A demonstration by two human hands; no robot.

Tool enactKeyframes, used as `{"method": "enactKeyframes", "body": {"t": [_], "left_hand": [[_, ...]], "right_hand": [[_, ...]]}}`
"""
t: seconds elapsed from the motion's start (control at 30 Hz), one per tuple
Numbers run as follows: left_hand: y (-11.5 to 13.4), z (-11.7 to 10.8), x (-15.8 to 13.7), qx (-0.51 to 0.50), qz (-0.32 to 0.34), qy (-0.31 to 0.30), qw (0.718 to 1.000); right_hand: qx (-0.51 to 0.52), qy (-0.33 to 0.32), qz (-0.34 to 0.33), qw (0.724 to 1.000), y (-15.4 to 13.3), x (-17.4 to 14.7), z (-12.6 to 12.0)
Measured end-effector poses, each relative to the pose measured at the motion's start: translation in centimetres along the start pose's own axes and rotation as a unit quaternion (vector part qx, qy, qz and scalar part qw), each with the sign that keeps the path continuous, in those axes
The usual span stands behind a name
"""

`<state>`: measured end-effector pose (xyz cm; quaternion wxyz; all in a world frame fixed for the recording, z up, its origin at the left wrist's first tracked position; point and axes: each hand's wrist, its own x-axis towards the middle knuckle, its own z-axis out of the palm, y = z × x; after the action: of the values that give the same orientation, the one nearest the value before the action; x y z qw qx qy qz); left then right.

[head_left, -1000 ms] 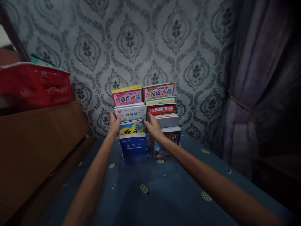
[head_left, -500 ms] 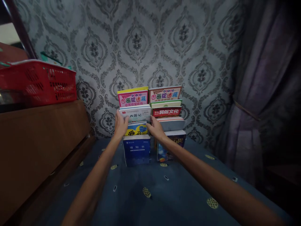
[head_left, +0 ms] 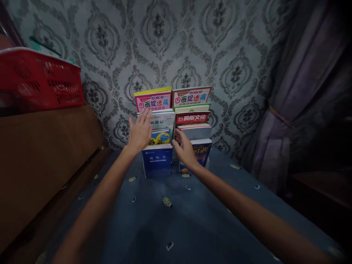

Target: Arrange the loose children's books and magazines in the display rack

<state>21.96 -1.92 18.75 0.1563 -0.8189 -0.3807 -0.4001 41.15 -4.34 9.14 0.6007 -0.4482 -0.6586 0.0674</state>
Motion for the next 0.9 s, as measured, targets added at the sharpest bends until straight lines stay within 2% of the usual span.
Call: {"method": "enactKeyframes", "body": {"t": [0.03, 0.1, 0.17, 0.2, 0.3, 0.4, 0.47, 0.57, 0.73, 0.9], "left_hand": [[0.2, -0.1, -1.8, -0.027, -0.014, 0.012, 0.999], [0.6, 0.3, -6.0, -0.098, -0.038, 0.012, 0.994], [0.7, 1.4, -10.7, -0.150, -0.062, -0.005, 0.987], [0.7, 2.3, -12.9, -0.164, -0.083, -0.005, 0.983], [0.2, 5.7, -18.0, -0.199, -0.184, 0.017, 0.962], [-0.1, 9.1, -20.2, -0.237, -0.276, 0.040, 0.931], [0.0, 10.6, -20.3, -0.256, -0.301, 0.044, 0.917], [0.0, 11.3, -18.8, -0.276, -0.300, 0.054, 0.912], [-1.7, 10.2, -13.9, -0.305, -0.260, 0.095, 0.911], [-3.6, 9.7, -10.3, -0.390, -0.240, 0.080, 0.885]], "right_hand": [[0.003, -0.008, -0.013, 1.000, -0.6, -2.4, -0.4], [-0.003, -0.083, -0.037, 0.996, -1.1, -7.2, -1.0], [0.000, -0.139, -0.043, 0.989, -0.6, -11.4, -1.3], [-0.001, -0.145, -0.032, 0.989, -0.1, -13.0, -1.4], [-0.012, -0.110, 0.038, 0.993, 2.4, -15.4, -0.8], [-0.011, -0.065, 0.104, 0.992, 4.7, -15.3, 0.7], [-0.003, -0.041, 0.116, 0.992, 5.7, -14.6, 2.0], [0.014, -0.009, 0.109, 0.994, 6.1, -12.8, 3.7], [0.068, 0.024, 0.118, 0.990, 5.7, -8.0, 5.2], [0.126, 0.037, 0.149, 0.980, 5.2, -4.0, 5.6]]}}
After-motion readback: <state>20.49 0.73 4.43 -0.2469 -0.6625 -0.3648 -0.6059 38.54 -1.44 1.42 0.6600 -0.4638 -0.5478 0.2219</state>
